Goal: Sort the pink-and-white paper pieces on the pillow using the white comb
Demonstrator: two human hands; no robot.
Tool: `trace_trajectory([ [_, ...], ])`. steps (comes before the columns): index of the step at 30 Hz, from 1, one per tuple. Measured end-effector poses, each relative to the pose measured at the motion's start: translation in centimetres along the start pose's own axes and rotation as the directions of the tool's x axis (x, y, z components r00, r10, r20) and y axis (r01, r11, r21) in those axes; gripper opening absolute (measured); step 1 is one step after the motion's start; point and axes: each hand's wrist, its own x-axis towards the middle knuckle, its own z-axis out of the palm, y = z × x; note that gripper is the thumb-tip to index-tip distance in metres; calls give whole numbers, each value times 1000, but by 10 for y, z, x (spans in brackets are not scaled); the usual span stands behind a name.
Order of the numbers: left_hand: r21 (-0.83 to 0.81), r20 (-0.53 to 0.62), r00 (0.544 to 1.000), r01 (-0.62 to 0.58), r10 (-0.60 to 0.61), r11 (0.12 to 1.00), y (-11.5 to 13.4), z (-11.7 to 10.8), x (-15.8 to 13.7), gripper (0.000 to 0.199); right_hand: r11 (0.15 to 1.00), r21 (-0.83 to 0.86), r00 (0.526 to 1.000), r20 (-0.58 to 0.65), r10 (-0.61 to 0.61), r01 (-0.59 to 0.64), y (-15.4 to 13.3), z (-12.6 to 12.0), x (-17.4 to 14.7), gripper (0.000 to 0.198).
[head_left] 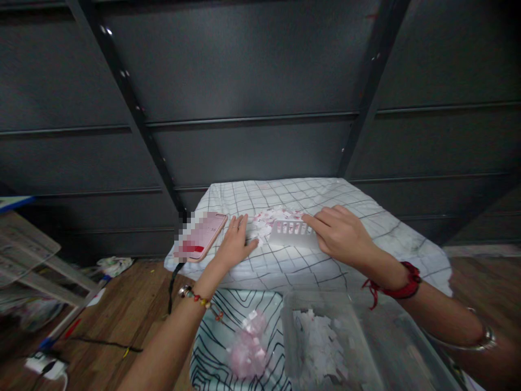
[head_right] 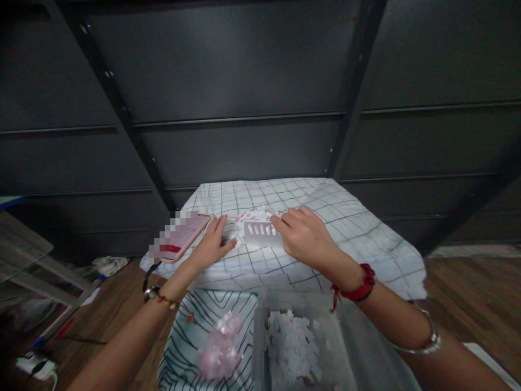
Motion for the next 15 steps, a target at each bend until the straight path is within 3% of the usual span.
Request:
trace_trajectory([
  [15, -3, 8, 1000, 5, -5, 1000, 2, -1, 0, 68, 1000, 25, 1000, -18, 16, -15, -2, 8, 3, 29],
])
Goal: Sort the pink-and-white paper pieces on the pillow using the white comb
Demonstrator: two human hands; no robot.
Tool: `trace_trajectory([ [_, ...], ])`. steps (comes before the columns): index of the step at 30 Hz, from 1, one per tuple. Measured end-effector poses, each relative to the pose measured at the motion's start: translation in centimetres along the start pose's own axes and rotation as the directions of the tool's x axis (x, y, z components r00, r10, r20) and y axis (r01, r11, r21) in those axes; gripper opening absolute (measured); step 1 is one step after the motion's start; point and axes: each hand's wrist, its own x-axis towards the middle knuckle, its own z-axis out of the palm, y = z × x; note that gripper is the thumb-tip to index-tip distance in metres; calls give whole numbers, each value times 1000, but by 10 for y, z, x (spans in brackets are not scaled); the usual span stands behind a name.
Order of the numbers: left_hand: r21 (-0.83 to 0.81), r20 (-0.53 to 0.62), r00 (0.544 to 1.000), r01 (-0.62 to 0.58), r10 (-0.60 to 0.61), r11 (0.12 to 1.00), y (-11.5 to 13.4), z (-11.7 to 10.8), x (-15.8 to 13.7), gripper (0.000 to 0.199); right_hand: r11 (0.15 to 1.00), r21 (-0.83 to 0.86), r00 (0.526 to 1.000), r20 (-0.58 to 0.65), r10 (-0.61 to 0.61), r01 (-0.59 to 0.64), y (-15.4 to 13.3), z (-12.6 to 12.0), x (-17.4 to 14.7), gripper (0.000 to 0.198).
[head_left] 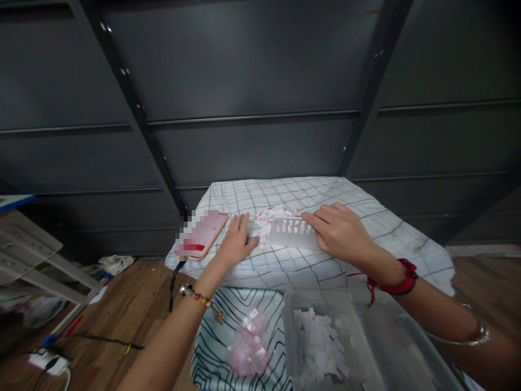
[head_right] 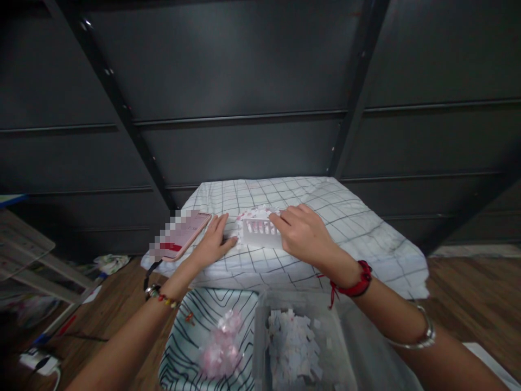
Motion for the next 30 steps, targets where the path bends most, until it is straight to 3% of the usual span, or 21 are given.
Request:
trace_trajectory([
  [11, -74, 54, 994, -95, 99, 993, 0, -4, -3, 83, 1000, -28, 1000, 8, -11, 12, 1, -6, -1, 28],
  [25, -84, 66, 996, -60, 65, 995, -1, -3, -2, 73, 998, 17, 998, -28, -59, 60, -2, -17, 1, 28],
  [30, -107, 11, 998, -61, 63, 992, -3, -3, -1, 61, 998, 15, 997, -39, -59, 60, -7, -14, 1, 28],
])
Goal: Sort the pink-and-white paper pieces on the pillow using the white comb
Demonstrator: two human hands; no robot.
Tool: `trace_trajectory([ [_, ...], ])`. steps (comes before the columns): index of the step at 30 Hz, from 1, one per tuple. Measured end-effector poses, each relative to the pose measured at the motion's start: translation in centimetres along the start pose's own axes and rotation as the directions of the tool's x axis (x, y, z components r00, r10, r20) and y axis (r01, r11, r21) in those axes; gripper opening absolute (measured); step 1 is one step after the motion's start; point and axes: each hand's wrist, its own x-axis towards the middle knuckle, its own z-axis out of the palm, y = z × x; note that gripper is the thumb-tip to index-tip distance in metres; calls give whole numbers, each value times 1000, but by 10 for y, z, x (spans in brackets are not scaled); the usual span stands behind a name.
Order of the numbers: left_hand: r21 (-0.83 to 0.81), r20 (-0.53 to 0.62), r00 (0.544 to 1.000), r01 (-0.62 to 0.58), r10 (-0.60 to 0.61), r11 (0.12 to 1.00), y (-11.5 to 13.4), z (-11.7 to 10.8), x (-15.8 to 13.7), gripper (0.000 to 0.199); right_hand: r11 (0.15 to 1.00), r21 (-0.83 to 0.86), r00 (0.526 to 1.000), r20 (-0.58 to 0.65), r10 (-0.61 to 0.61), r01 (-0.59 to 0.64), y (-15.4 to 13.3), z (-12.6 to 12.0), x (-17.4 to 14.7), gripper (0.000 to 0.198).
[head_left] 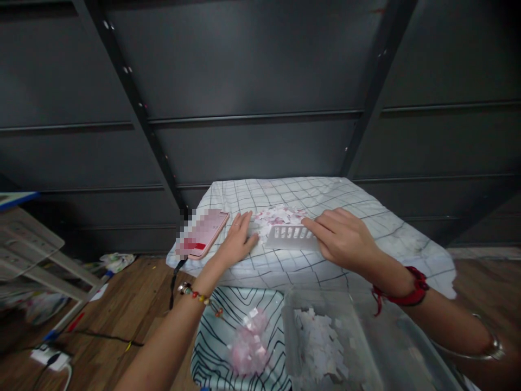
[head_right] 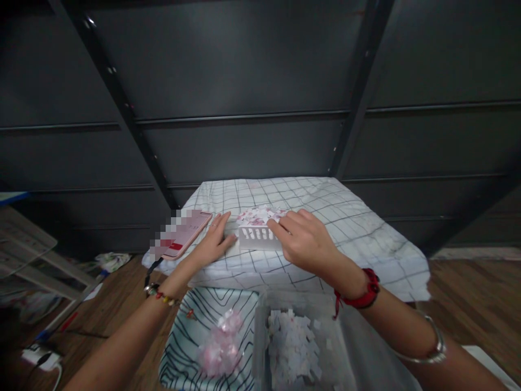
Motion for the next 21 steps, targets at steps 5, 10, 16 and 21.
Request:
trace_trajectory([
  [5, 17, -101, 995, -5, 7, 1000, -2, -11, -5, 53, 999, 36, 999, 27, 19, -20, -5, 2, 0, 29],
  [10, 48, -78, 997, -1, 5, 999, -7, -15, -14, 53, 999, 28, 999, 27, 35, -36, -7, 3, 0, 29],
  [16, 49, -73, 997, 30, -27, 998, -7, -13, -16, 54, 995, 94, 999, 32, 19, -22, -18, -2, 2, 27],
  [21, 51, -102, 994, 34, -29, 998, -9, -12, -15, 54, 994, 107, 1000, 14, 4, -5, -19, -13, 5, 27],
])
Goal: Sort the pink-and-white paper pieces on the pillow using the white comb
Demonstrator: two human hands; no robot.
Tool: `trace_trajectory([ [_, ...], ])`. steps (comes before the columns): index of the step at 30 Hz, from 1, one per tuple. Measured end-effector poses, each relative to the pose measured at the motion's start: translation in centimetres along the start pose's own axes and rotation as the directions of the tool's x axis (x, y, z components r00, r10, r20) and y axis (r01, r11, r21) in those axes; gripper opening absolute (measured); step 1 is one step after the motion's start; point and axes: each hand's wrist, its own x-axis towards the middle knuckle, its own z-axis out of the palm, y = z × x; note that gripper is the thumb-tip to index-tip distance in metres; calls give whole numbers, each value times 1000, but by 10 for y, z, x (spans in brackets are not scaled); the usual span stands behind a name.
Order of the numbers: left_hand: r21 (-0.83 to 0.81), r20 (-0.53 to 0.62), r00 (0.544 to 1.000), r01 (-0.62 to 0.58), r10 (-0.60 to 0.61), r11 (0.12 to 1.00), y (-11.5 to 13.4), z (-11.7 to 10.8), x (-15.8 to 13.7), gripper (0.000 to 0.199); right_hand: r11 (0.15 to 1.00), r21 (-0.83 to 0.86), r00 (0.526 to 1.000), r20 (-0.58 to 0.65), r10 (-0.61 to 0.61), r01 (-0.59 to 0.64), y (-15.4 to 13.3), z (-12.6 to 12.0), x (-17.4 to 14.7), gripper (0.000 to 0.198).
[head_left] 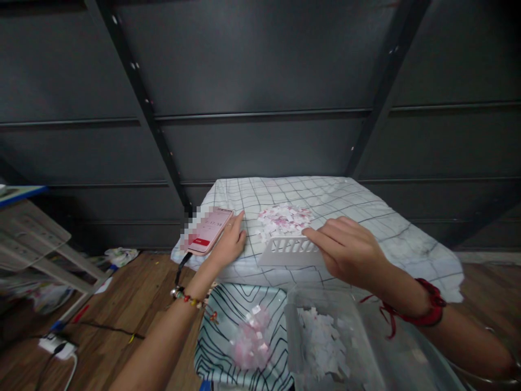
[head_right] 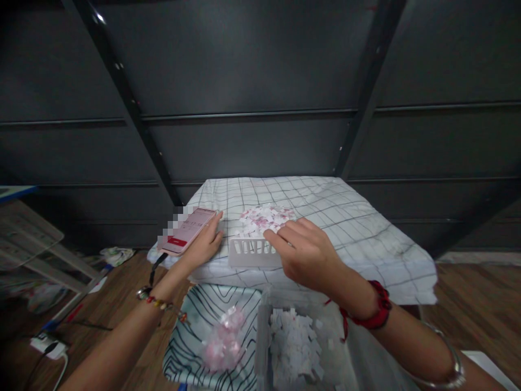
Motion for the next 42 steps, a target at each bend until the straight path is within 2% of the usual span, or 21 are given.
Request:
trace_trajectory([
  [4, -8, -11, 1000, 2, -2, 1000, -3, 2, 1, 54, 999, -50, 1000, -22, 11, -12, 13, 4, 0, 28],
  [9, -12, -37, 999, 9, -10, 1000, -7, 5, 1, 53, 990, -108, 996, 14, 91, -89, 25, 24, -1, 31],
  [14, -9, -37, 999, -2, 2, 1000, -7, 5, 1, 54, 988, -112, 991, 61, 115, -108, 26, 37, -1, 33],
  [21, 26, -9, 1000, 12, -11, 1000, -3, 3, 1, 54, 984, -155, 995, 25, 95, -90, 25, 33, 3, 28],
  [29, 29, -23, 1000, 6, -5, 1000, -3, 4, 0, 53, 983, -160, 993, 72, 98, -85, 25, 40, 8, 28],
  [37, 49, -4, 1000, -18, 18, 999, -2, 3, 0, 51, 969, -239, 989, 110, 98, -69, 34, 27, 2, 24],
  [42, 72, 23, 999, -27, 25, 997, -1, 3, 0, 48, 961, -271, 996, 52, 66, -50, 30, 28, 7, 24],
])
